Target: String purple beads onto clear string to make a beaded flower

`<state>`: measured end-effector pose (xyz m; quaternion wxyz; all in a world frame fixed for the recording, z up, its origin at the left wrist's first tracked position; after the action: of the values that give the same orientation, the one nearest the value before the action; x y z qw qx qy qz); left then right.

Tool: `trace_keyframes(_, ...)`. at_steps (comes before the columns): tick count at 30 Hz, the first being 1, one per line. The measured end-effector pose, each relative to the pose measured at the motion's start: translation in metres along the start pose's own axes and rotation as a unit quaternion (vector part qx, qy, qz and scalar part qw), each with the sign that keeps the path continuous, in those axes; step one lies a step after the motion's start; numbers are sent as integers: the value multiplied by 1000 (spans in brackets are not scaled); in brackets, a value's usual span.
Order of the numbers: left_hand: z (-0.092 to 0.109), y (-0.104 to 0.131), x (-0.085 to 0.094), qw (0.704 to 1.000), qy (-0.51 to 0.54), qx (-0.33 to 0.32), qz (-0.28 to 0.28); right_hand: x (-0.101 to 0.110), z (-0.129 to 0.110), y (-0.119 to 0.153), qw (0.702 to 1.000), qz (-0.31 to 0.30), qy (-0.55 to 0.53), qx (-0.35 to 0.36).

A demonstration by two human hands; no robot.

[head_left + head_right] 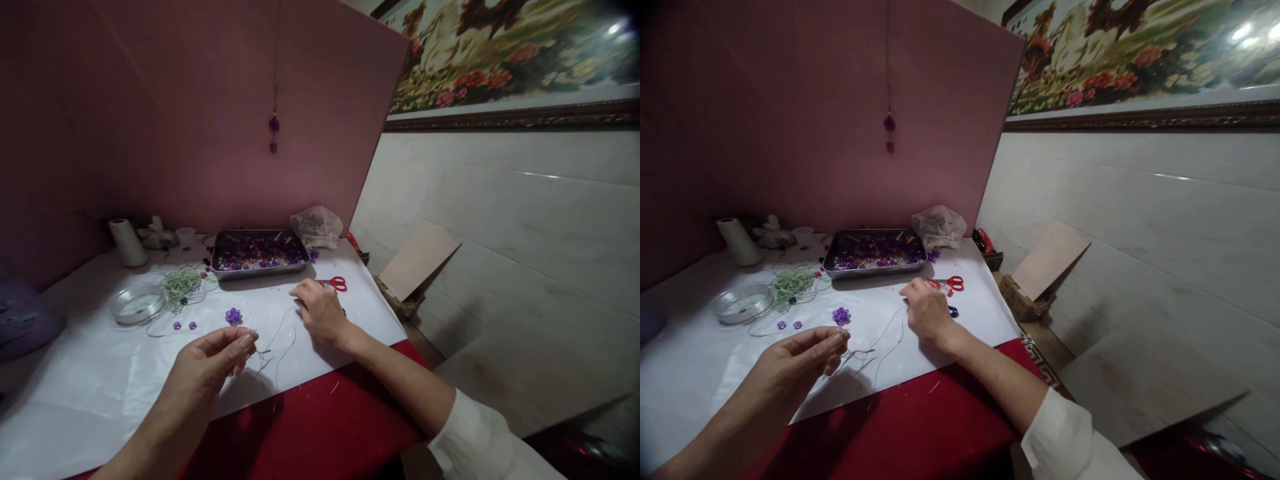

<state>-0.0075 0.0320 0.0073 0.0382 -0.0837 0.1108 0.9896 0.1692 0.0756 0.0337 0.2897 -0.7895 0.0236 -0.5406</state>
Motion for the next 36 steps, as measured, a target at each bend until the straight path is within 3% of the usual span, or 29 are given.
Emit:
trace_keyframes(2,-2,0,0,1000,11,17,2,9,-23,14,999,12,-31,12)
trace_keyframes(4,-3,2,-1,999,28,35,5,20,-47,30,988,41,-144,36)
trace_keyframes(7,-4,5,-2,998,46,49,8,21,-75,49,968,22,-237,75)
trace_keyframes(14,-2,6,-4,998,31,50,-11,-8,-76,53,963,-51,-266,9)
trace_keyframes(17,-5,2,-2,998,41,55,0,-7,-82,55,961,-67,-269,4)
trace_keyframes(21,-11,-2,4,996,60,53,45,25,-100,65,959,4,-278,54)
trace_keyframes(24,-15,-5,5,996,47,57,52,58,-113,69,929,66,-339,134)
trace_keyframes(26,-16,-6,5,997,36,53,48,75,-116,68,897,51,-406,168)
trace_keyframes(28,-17,-7,6,997,29,50,49,87,-117,68,864,-8,-471,178)
trace_keyframes(30,-18,-8,7,997,18,52,54,100,-112,68,849,-12,-502,162)
trace_keyframes(33,-20,-8,7,997,-4,56,57,113,-98,70,843,52,-524,113)
trace_keyframes(36,-21,-7,5,996,-19,66,48,102,-85,69,857,80,-510,13)
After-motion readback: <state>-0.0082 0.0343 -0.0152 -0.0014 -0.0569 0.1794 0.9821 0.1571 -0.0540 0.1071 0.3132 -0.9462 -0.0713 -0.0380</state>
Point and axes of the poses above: each hand's wrist, its own y-axis away from the middle knuckle, its own x-axis out of the back of the hand, z = x × y, the point moved 6 cm from there along -y, towards the middle knuckle, and after that the axes turned 3 degrees about z, right-handed, at the moved point
